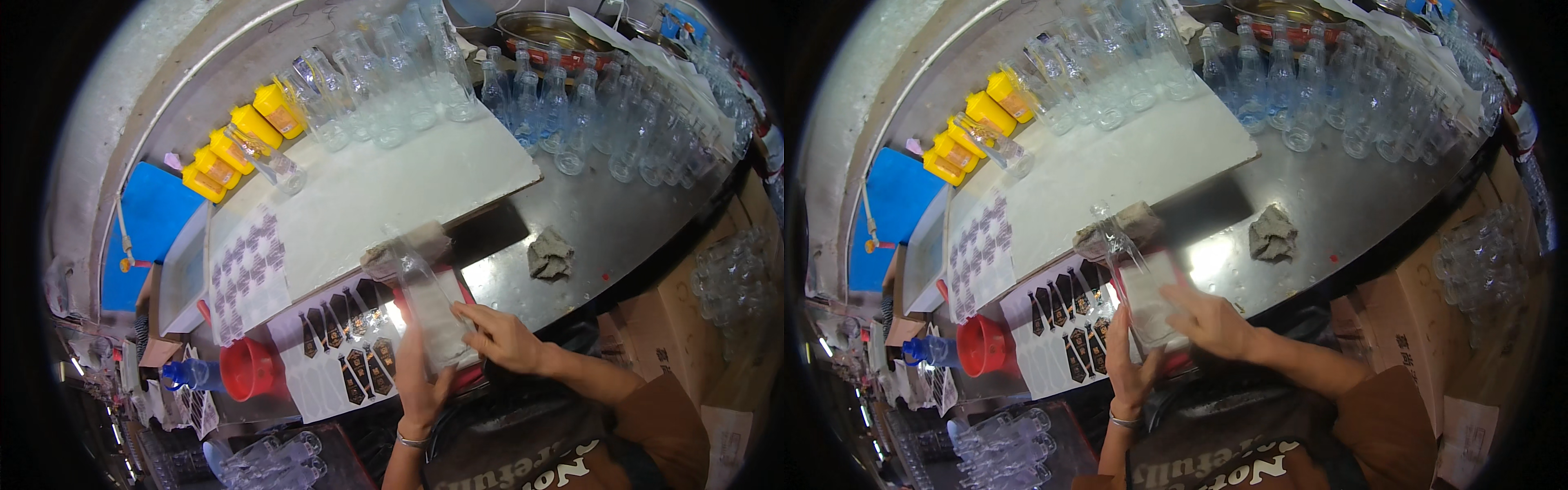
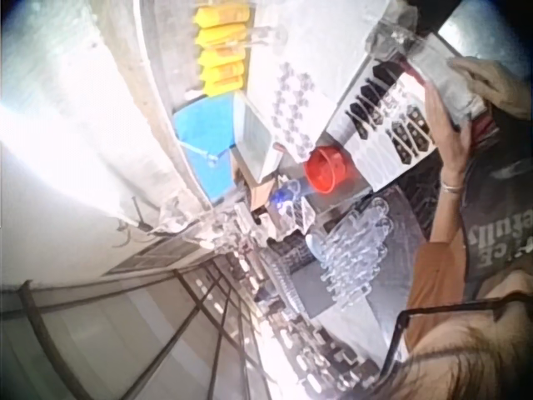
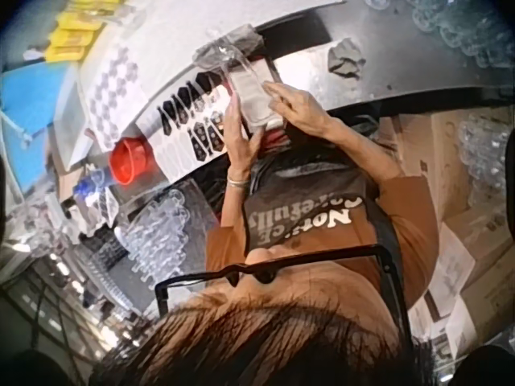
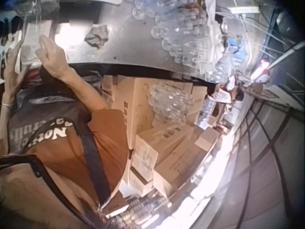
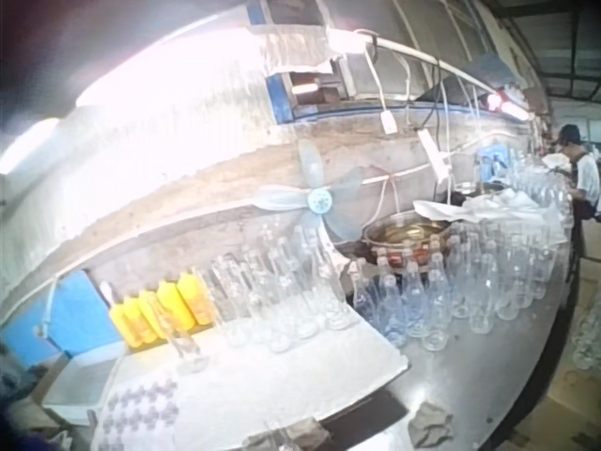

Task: The person applies adhesive labels to clear plastic bottles one by one. They peel each label from a sheet, place it on a bottle, and smooth it with a black squeegee tool before setting the bottle aside.

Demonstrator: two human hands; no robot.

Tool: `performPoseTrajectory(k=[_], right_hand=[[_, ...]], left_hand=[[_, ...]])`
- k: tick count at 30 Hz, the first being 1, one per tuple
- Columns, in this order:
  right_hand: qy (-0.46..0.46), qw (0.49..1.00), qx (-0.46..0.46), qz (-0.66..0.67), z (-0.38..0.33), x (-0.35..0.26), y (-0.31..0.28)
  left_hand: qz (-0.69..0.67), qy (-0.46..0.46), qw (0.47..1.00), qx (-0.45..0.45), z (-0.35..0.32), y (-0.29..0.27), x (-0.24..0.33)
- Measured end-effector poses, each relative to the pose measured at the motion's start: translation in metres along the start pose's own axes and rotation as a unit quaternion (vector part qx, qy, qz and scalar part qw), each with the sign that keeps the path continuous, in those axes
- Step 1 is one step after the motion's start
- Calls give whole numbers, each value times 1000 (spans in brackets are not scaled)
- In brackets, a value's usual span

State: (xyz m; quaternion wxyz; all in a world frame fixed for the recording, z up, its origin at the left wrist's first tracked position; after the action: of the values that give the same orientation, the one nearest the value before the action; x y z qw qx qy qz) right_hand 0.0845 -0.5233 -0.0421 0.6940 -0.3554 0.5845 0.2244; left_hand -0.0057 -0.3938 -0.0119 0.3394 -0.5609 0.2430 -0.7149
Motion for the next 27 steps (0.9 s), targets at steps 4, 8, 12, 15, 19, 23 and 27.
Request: performPoseTrajectory(k=[4, 8, 12, 15, 19, 23, 27], right_hand=[[-11, 1000, -11, 2, 1, 5, -6], [-70, 993, 38, -93, -3, -8, -6], [-4, 996, 30, -79, -5, -7, -7], [14, 998, 7, -59, -5, -4, -6], [76, 995, 36, 49, -20, 13, -27], [98, 983, 77, 137, -28, 40, -43], [101, 987, 62, 108, -26, 37, -43]], left_hand=[[-23, -34, 999, 30, 4, 3, 5], [-64, -49, 996, 34, -2, 14, -8], [-93, -86, 992, 26, -11, 27, -22], [-137, -51, 989, 34, -13, 18, -14], [47, -66, 990, 119, -68, -40, -51], [239, -144, 956, 88, -150, -73, -109], [300, -117, 942, 90, -173, -75, -119]])
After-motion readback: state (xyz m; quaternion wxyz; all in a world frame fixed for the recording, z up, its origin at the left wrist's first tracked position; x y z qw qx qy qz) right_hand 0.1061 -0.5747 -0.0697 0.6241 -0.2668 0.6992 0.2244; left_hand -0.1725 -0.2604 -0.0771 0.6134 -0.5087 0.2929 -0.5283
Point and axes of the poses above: each hand's wrist, its own z-axis towards the middle knuckle, its own y-axis out of the palm, x = y × z, the point moved 9 cm from there along z, towards the middle knuckle, and after that the axes turned 7 degrees about -x, right-handed, at the moved point
